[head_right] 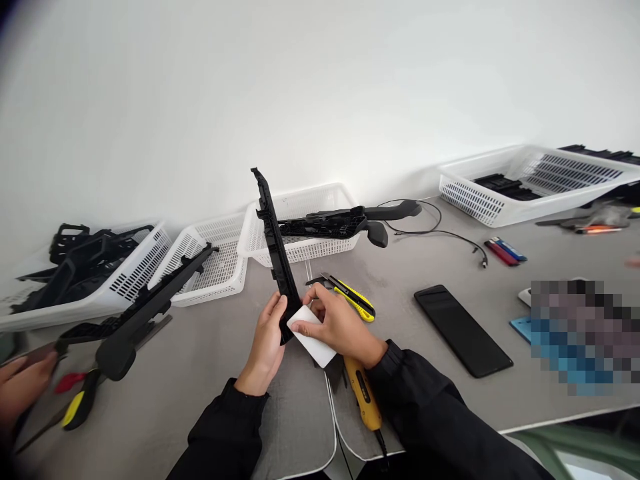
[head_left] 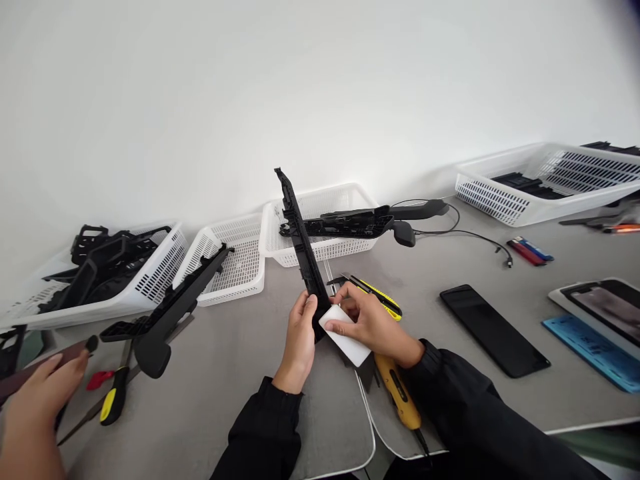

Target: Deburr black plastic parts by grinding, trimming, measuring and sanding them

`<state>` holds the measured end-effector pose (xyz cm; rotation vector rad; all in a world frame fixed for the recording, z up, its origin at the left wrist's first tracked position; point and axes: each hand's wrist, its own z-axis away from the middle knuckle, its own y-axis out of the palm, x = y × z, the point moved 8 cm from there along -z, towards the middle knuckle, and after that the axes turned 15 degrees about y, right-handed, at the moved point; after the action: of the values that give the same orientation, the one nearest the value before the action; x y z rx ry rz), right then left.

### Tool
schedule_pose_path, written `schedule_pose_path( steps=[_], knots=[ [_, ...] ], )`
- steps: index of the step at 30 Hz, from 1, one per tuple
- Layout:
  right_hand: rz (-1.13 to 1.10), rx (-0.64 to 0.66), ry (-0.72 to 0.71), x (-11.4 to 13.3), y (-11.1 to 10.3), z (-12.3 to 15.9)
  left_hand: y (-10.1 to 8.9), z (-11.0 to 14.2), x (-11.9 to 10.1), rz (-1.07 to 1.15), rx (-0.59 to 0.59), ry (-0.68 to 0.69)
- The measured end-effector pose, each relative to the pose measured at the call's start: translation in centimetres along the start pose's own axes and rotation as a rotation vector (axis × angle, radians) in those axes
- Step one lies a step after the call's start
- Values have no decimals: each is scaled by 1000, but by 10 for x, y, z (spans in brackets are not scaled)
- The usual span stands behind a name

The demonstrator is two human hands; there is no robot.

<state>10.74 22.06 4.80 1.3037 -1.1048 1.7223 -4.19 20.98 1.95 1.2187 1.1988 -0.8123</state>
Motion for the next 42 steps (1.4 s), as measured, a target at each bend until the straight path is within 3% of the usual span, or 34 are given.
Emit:
schedule_pose_path(
  steps=[3,7,11,15,17,21,26,30,34,38,42],
  knots=[
    [-2,44,-1,-1,5,0,3,0,-2,7,17,7],
    [36,-26,-10,0,4,1,4,0,-1,26,15,2],
    [81,17,-39,4,9,2,-7,1,8,18,-100,-78],
    [6,-143,18,2,-12,0,-1,2,7,76,-48,-70],
    [-52,-108,28,2,-12,0,0,2,7,94,-38,-69],
    [-23,64,-30,6,7,3,-6,2,10,106,-111,-87],
    [-14,-11,-34,1,6,2,-4,5,18,210,-110,-178],
    [-4,41,-51,1,11,2,-8,6,20,229,-176,-199],
    [-25,-60,-43,2,4,3,-2,5,18,250,-118,-180],
    [-2,-29,-41,3,5,1,-2,6,17,255,-115,-180],
    [-39,-157,15,-1,-9,0,0,9,19,281,-115,-243]
  ],
)
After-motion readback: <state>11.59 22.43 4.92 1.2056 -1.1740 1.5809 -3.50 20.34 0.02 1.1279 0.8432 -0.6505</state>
